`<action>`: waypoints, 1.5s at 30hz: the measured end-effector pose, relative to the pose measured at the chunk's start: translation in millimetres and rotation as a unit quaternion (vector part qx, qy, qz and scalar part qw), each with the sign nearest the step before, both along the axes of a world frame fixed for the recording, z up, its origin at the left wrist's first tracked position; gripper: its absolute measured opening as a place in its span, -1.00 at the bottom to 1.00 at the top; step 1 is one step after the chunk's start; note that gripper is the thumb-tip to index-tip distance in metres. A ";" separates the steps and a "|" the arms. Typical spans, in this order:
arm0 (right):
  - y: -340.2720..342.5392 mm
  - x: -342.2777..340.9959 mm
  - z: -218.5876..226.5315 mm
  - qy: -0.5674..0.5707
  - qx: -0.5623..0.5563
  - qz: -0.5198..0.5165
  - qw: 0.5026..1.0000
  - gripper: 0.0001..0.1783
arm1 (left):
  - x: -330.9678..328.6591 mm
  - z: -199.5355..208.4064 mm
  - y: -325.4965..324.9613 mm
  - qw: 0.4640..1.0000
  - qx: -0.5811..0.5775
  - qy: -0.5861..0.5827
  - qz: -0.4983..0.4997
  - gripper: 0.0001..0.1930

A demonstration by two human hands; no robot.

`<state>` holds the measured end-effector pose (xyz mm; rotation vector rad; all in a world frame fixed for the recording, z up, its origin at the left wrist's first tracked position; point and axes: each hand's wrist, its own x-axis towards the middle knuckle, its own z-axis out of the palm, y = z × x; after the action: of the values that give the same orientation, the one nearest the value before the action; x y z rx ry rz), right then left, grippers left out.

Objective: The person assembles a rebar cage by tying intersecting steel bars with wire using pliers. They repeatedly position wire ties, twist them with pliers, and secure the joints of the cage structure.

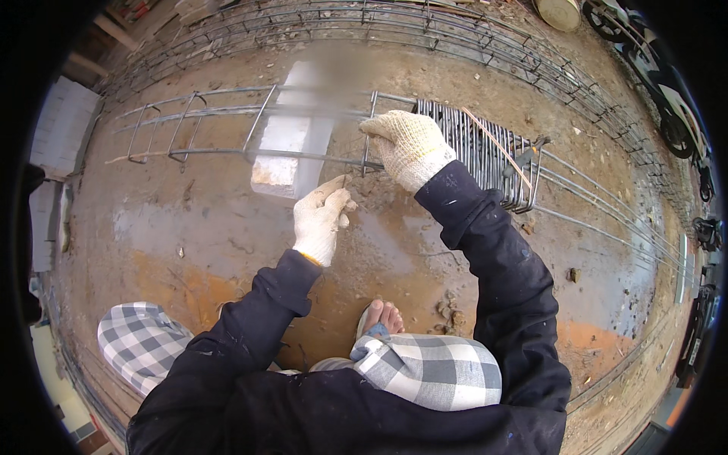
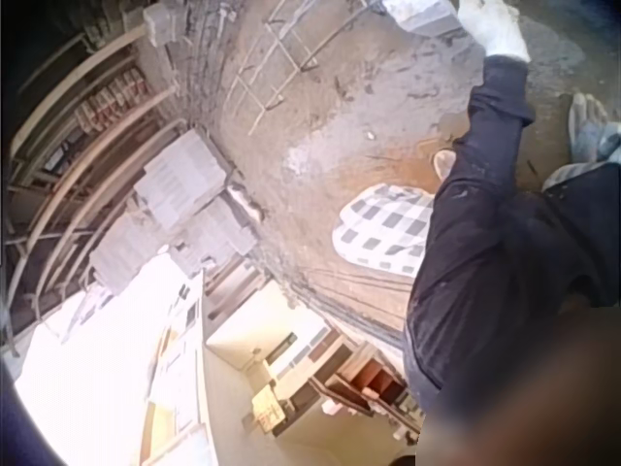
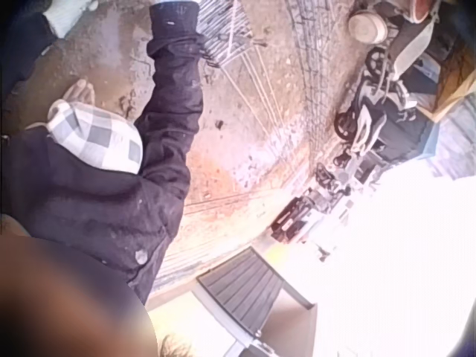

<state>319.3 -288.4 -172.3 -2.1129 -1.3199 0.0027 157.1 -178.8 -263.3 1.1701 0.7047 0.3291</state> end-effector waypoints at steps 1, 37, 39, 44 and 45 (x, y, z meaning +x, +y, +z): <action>4.9 1.1 -2.2 -0.012 0.013 0.001 1.000 -0.70 | 4.3 3.0 -0.9 1.000 -0.005 -0.013 0.007 -0.62; 15.0 7.1 -4.4 0.132 0.034 -0.016 0.990 -0.85 | 33.4 17.8 -11.1 0.981 0.181 -0.050 -0.056 -0.80; -0.4 -7.7 -2.9 0.038 0.063 0.023 0.997 -0.84 | 34.5 12.7 -12.9 0.978 0.187 -0.083 -0.046 -0.84; -34.6 -24.7 -12.5 -0.235 -0.013 0.221 0.946 -0.67 | 37.9 0.3 -5.7 0.889 0.444 -0.113 -0.017 -0.87; -39.0 -22.9 -13.8 -0.259 -0.030 0.253 0.932 -0.65 | 37.1 -0.9 -5.3 0.885 0.450 -0.117 -0.022 -0.86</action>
<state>296.5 -327.4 -186.1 -1.8205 -2.1737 -0.3203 194.1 -184.1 -264.2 1.9790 0.2864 0.7972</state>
